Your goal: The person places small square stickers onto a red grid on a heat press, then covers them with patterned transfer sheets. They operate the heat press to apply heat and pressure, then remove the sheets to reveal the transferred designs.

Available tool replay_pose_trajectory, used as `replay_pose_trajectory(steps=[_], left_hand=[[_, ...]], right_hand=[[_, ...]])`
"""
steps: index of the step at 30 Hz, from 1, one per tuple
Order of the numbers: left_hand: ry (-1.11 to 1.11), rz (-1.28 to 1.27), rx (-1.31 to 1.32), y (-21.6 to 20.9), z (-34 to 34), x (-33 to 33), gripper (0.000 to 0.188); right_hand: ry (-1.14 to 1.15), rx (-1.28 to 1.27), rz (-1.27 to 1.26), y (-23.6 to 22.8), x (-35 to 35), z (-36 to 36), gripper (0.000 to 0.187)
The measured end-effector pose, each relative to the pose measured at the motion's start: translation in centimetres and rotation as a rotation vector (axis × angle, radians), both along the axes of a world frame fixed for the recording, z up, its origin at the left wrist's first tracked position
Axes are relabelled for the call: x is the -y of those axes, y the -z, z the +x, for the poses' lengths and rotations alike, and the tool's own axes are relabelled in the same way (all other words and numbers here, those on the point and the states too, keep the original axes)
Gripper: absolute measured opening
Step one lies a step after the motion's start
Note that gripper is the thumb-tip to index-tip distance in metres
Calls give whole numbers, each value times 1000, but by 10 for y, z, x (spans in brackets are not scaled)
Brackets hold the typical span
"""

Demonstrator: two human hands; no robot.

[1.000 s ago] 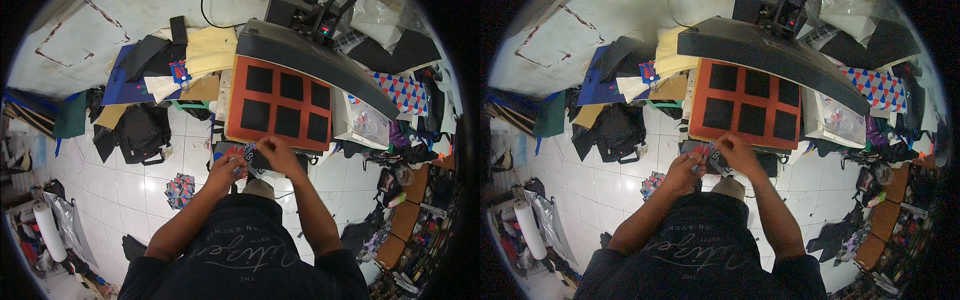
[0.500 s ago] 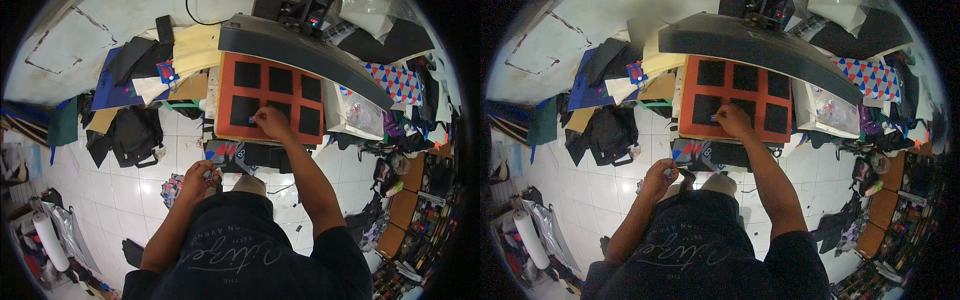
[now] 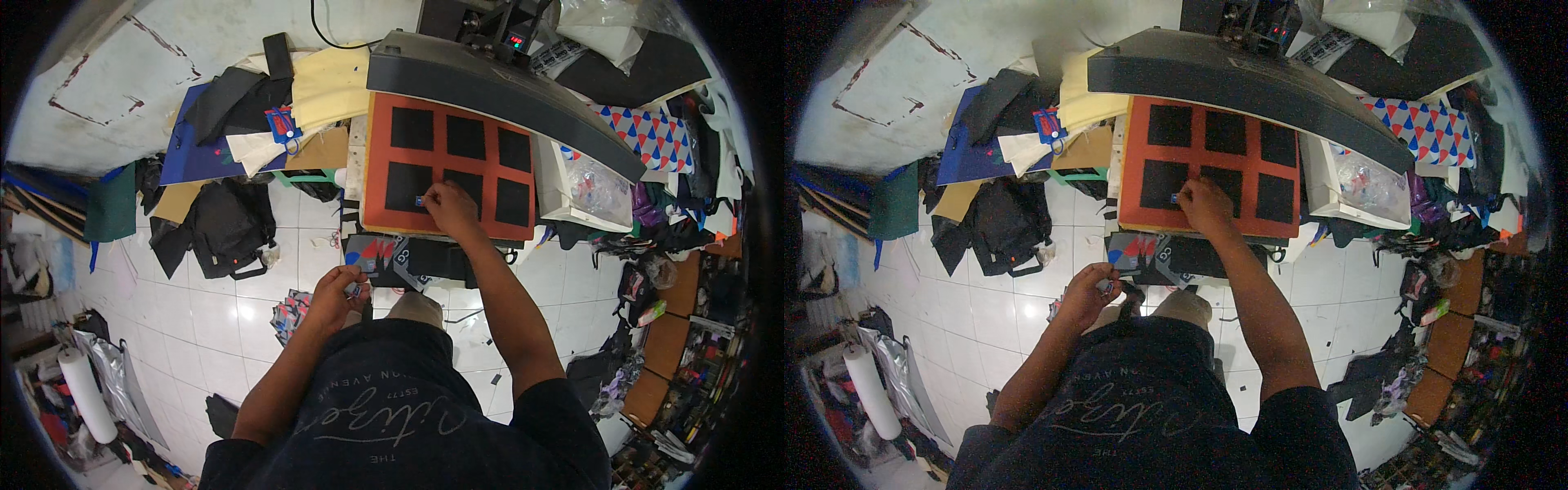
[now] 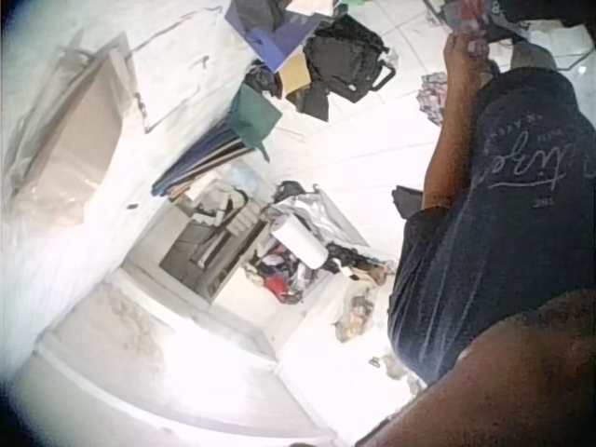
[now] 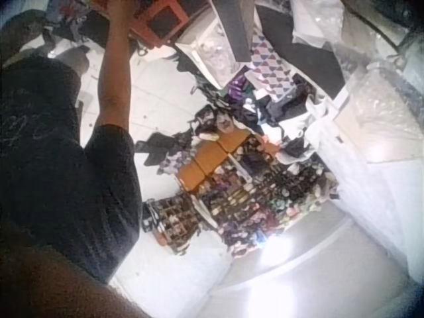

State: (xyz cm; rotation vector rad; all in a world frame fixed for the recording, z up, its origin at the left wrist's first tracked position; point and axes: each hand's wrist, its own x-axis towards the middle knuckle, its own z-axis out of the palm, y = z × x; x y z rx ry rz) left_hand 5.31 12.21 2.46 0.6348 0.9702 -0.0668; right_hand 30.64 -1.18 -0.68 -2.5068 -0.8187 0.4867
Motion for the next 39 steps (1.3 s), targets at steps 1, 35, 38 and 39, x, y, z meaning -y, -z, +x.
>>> replay_pose_trajectory(steps=[1, 35, 38, 39], left_hand=[[3, 7, 3, 1, -1, -1, 20], [40, 9, 3, 15, -9, -3, 15], [47, 17, 3, 18, -11, -3, 15], [49, 19, 4, 18, -10, -3, 15]], right_hand=[[7, 0, -4, -1, 0, -1, 20], [34, 105, 20, -4, -3, -13, 16], [34, 104, 22, -2, -2, -12, 16], [42, 86, 15, -2, -3, -11, 16]])
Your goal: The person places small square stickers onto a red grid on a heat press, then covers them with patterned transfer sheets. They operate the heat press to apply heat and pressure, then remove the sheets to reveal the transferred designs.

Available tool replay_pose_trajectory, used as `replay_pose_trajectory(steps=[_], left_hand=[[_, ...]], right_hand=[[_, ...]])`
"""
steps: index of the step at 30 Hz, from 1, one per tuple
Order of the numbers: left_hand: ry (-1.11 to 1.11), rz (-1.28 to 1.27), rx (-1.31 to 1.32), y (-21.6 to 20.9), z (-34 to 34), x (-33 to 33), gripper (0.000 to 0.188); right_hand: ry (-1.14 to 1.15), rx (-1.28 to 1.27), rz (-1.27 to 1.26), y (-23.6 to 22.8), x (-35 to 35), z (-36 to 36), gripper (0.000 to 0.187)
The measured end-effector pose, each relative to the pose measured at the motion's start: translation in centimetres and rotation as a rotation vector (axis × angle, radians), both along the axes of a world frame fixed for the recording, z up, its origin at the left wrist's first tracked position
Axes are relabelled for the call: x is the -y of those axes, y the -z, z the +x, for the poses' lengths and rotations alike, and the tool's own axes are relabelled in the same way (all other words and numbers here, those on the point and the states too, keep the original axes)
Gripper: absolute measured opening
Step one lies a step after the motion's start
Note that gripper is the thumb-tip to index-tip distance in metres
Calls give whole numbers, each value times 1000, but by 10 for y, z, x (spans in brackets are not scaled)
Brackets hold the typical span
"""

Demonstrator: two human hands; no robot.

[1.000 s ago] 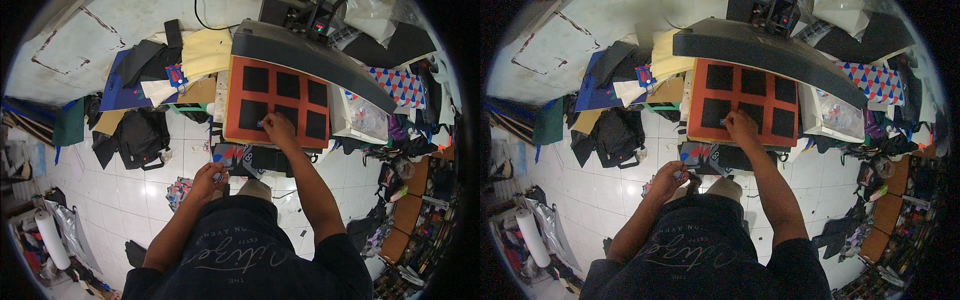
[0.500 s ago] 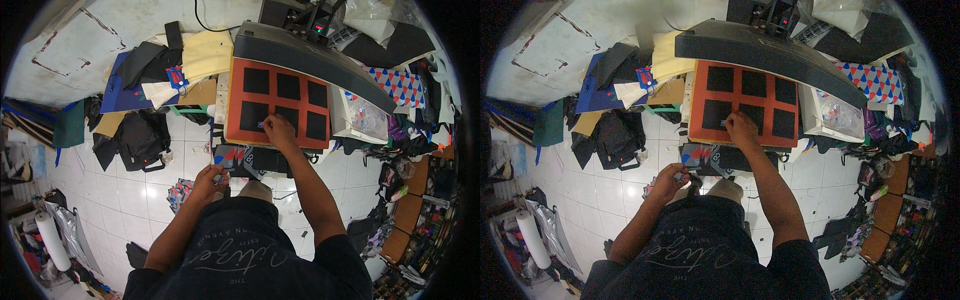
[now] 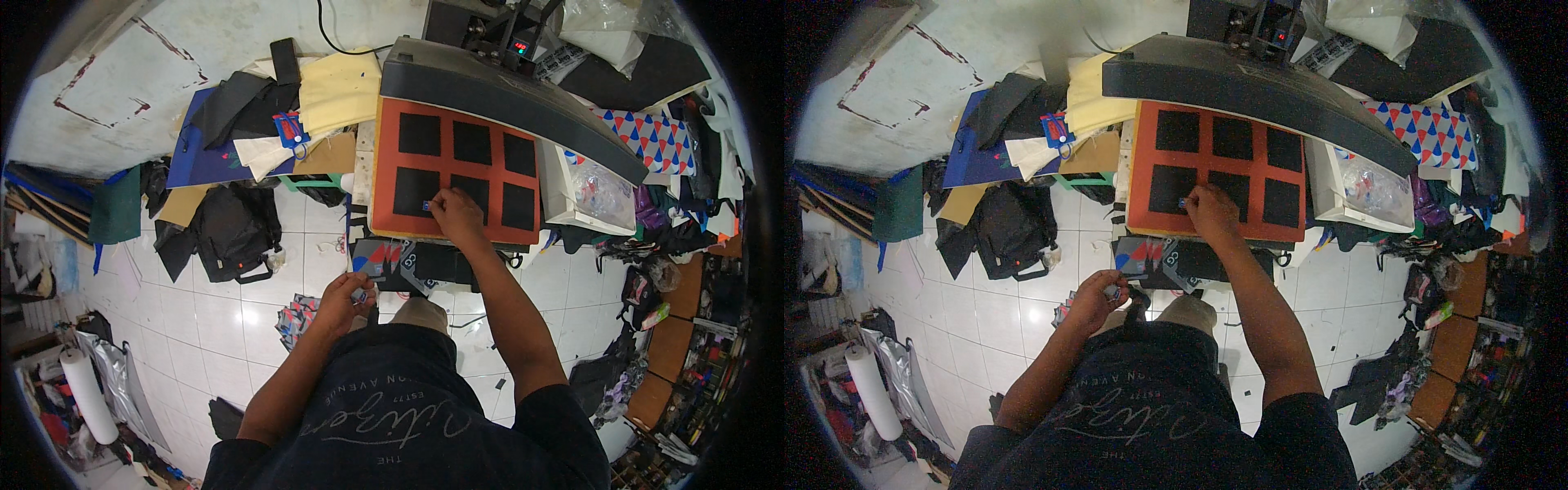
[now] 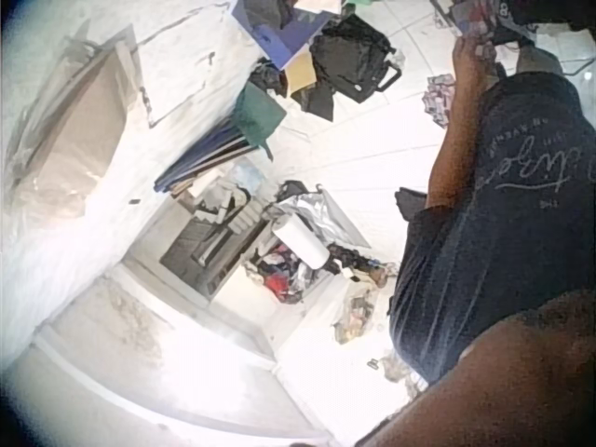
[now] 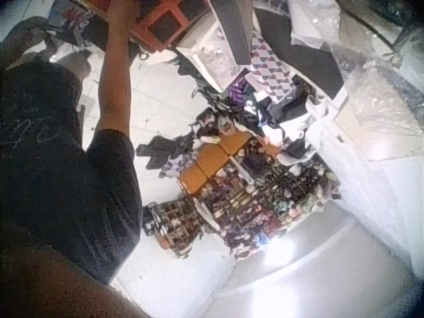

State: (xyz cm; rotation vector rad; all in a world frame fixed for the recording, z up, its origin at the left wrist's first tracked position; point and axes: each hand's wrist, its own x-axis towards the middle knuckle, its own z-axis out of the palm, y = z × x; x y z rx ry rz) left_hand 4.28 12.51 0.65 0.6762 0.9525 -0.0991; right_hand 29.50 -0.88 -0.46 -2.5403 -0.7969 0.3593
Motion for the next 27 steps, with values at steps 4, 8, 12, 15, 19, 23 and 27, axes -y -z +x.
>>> replay_pose_trajectory(steps=[4, 8, 12, 15, 19, 23, 27], left_hand=[[9, 6, -7, -2, 0, 0, 15], [0, 8, -14, -3, 0, 1, 15], [-2, 17, -24, -4, 2, 1, 15], [-5, 23, -26, -6, 3, 2, 15], [7, 19, -12, -3, 3, 2, 16], [24, 23, -17, -5, 6, 5, 16], [26, 36, -26, -5, 10, 8, 17]], right_hand=[[33, -57, 16, -2, -1, 1, 17], [6, 1, 2, -3, 0, 1, 19], [81, 34, 73, -2, 1, 5, 21], [179, -124, 88, -22, 8, 11, 22], [203, -37, 77, -21, 32, 20, 22], [130, -6, 56, -21, 44, 17, 19], [8, 182, 90, -9, 37, -1, 16]])
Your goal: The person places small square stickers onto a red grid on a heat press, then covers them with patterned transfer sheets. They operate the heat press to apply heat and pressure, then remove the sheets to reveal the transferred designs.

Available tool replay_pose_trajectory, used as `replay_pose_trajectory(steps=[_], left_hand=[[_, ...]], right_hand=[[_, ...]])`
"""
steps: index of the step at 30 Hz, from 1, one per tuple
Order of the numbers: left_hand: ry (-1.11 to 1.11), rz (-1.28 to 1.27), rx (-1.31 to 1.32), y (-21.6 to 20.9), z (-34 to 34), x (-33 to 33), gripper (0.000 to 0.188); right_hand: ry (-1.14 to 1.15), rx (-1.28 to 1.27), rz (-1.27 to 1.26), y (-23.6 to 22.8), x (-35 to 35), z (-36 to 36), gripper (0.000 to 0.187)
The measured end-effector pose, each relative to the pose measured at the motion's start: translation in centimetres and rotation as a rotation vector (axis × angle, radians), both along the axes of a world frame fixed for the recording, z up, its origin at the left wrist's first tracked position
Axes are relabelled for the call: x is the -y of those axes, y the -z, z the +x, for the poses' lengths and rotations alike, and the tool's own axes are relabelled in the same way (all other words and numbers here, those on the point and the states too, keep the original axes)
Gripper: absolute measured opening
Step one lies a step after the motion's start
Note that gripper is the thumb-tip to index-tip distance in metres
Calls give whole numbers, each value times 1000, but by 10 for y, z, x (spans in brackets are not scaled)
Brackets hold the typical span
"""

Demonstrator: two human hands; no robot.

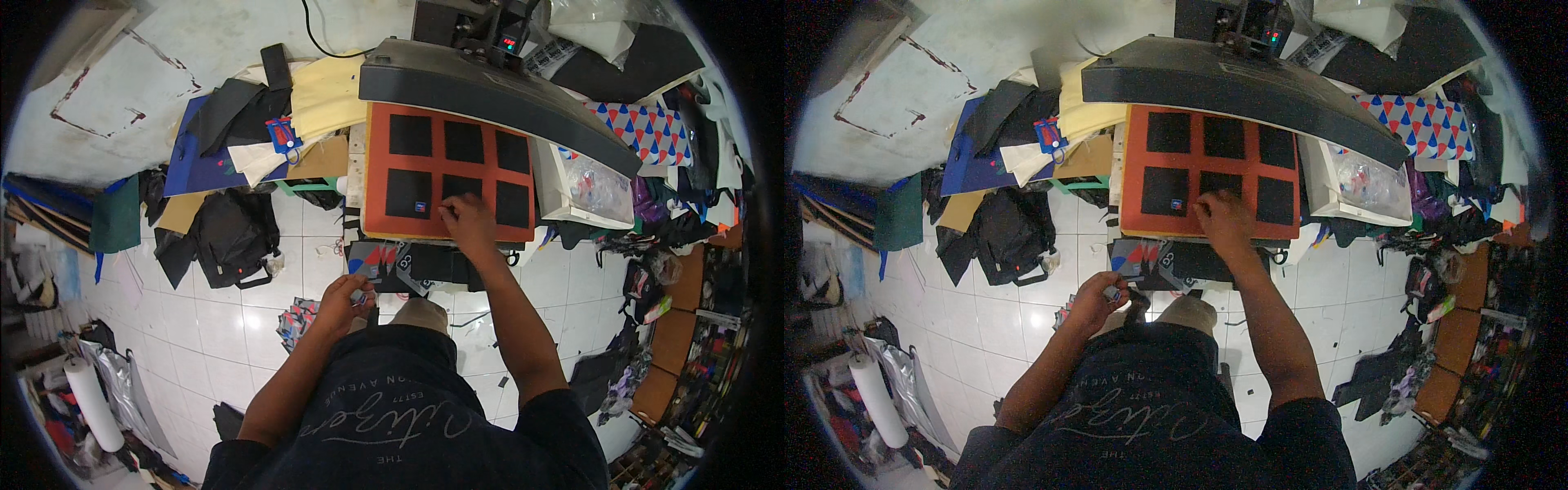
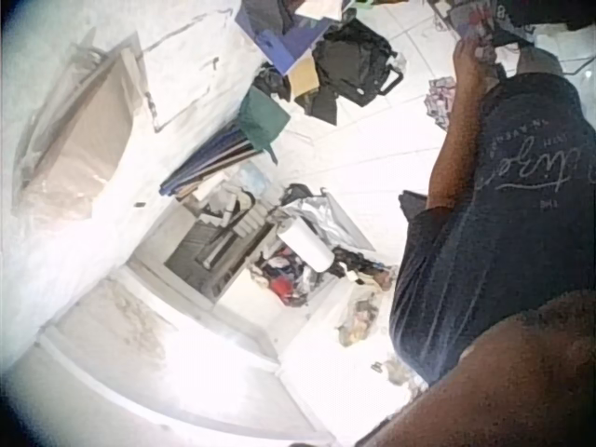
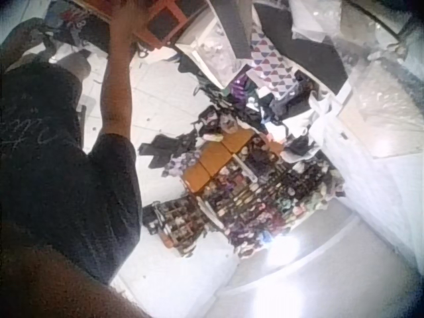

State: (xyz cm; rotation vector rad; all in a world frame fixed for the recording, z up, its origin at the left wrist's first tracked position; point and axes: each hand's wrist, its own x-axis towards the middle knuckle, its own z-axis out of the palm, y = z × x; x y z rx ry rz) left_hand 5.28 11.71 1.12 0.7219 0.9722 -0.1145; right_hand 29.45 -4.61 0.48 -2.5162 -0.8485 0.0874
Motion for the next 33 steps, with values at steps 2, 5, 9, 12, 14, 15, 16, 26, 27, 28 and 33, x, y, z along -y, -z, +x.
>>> replay_pose_trajectory(steps=[2, 5, 9, 12, 14, 15, 16, 26, 27, 28, 33], left_hand=[[20, -3, 5, 1, 0, -2, 16], [3, -13, 3, 0, 0, -1, 16], [-29, -58, 26, -6, 1, -3, 21], [-51, -153, 144, -12, 6, -3, 25], [-36, -97, 140, -22, 13, 0, 27], [-28, -67, 140, -27, 17, 2, 28], [-22, -62, 149, -28, 20, 3, 28], [-27, -36, 201, -40, 55, 25, 26], [-54, -55, 213, -42, 57, 28, 26], [-41, -70, 230, -39, 58, 30, 27], [-37, -40, 220, -33, 66, 48, 26]], right_hand=[[-43, 48, 27, 6, -7, -5, 16], [-60, 80, 85, 13, -11, -7, 17], [-15, -43, 93, 7, -13, -9, 18], [-37, -306, 79, -22, -9, -25, 23], [-85, -491, 85, -35, -5, -42, 26], [-117, -575, 100, -40, -3, -49, 26], [-150, -661, 114, -43, -2, -57, 27], [-105, -942, 392, -53, 7, -76, 22], [-93, -950, 403, -51, 10, -74, 23], [-80, -958, 415, -50, 14, -72, 25], [-81, -882, 354, -56, 31, -62, 24]])
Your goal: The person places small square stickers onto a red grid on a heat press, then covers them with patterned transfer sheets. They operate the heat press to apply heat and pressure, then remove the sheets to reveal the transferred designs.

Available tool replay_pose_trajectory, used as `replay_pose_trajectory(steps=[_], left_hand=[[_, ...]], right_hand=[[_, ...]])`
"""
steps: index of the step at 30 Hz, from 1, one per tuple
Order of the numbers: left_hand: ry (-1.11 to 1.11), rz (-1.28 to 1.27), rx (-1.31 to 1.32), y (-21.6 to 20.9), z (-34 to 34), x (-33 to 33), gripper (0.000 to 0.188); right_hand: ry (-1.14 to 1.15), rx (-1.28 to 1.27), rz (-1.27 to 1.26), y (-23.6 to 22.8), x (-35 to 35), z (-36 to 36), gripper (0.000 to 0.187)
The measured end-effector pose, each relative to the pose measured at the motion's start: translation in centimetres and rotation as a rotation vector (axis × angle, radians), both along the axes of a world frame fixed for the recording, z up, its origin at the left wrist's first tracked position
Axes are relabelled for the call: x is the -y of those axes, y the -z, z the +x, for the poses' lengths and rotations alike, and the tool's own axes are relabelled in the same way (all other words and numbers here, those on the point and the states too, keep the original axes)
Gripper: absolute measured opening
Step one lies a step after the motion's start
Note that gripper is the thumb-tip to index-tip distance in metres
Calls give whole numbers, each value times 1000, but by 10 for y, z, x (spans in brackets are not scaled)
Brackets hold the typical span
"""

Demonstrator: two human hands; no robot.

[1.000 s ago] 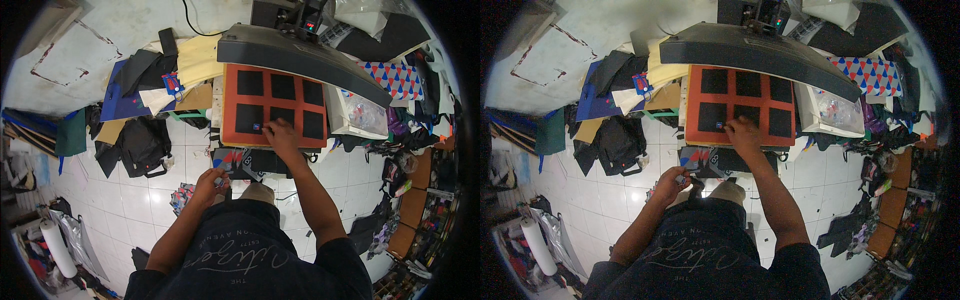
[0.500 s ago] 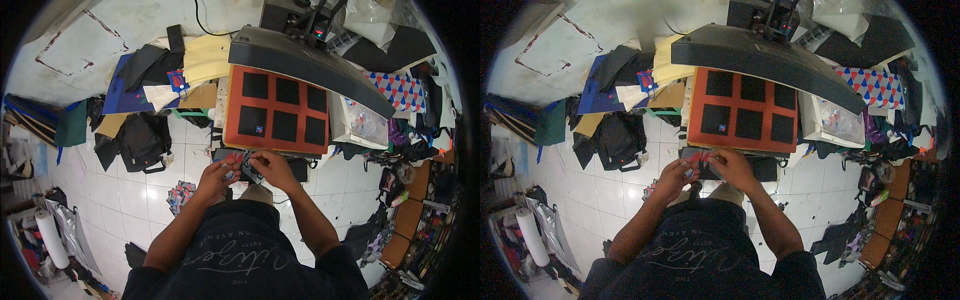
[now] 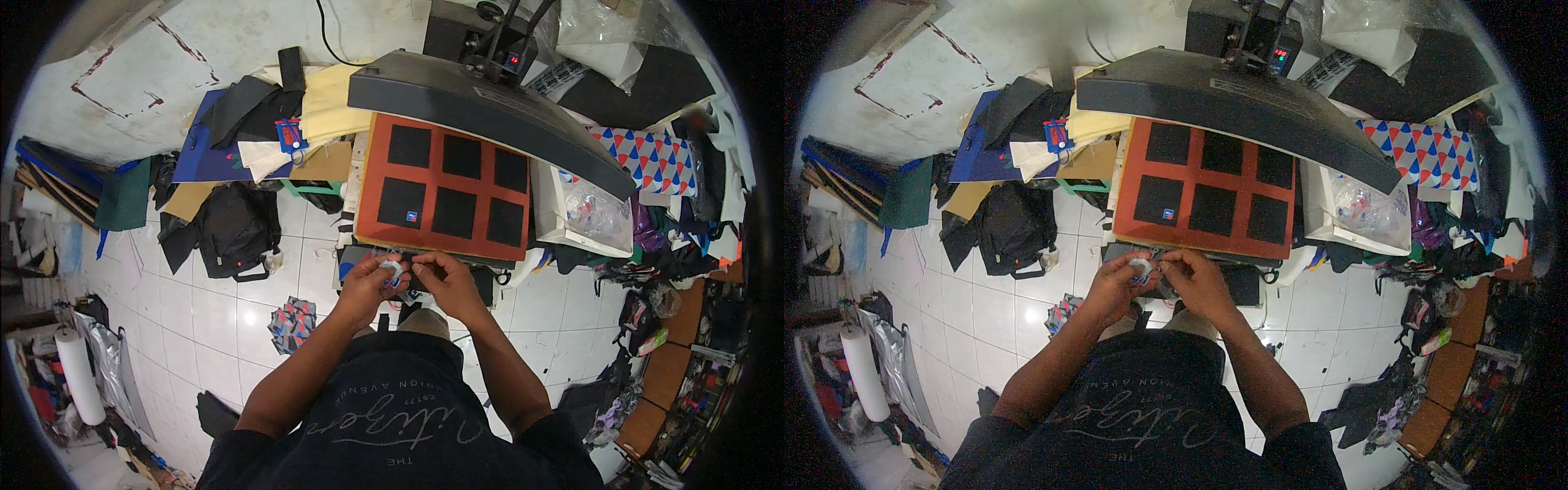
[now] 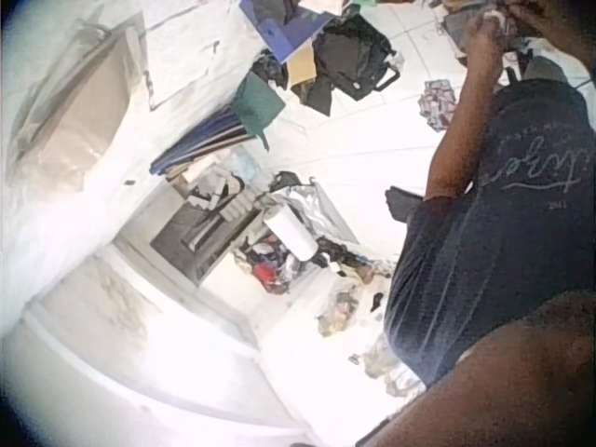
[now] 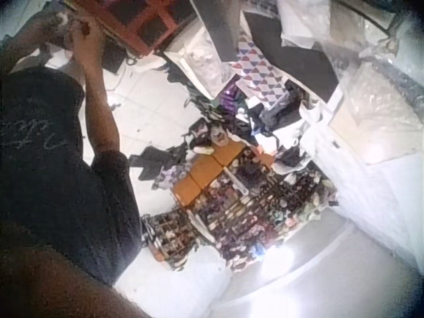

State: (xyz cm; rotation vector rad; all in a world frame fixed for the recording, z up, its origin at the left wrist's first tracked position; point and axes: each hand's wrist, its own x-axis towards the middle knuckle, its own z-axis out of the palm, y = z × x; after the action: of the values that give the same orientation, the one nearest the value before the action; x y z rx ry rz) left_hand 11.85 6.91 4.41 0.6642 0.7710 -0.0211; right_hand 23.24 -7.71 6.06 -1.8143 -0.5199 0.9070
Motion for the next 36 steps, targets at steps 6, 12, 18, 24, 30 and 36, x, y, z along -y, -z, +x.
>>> replay_pose_trajectory(steps=[6, 12, 18, 24, 30, 36], left_hand=[[-24, 73, -31, 2, 9, 30, 24], [-70, 49, -11, 5, 10, 57, 22], [-82, -11, -28, 16, 6, 69, 21], [-108, -35, -48, 2, 7, 66, 21], [-90, 23, -82, -14, 12, 64, 25], [-67, 59, -48, 0, 10, 65, 21]], right_hand=[[-18, 41, 65, 8, 19, 6, 22], [-158, 11, -40, 4, 35, 20, 19], [-126, -26, 39, 14, 47, 19, 15], [-61, 218, 96, 12, 49, 15, 10], [-234, 764, 219, 9, 52, 20, 12], [-315, 874, 246, 9, 55, 23, 14]])
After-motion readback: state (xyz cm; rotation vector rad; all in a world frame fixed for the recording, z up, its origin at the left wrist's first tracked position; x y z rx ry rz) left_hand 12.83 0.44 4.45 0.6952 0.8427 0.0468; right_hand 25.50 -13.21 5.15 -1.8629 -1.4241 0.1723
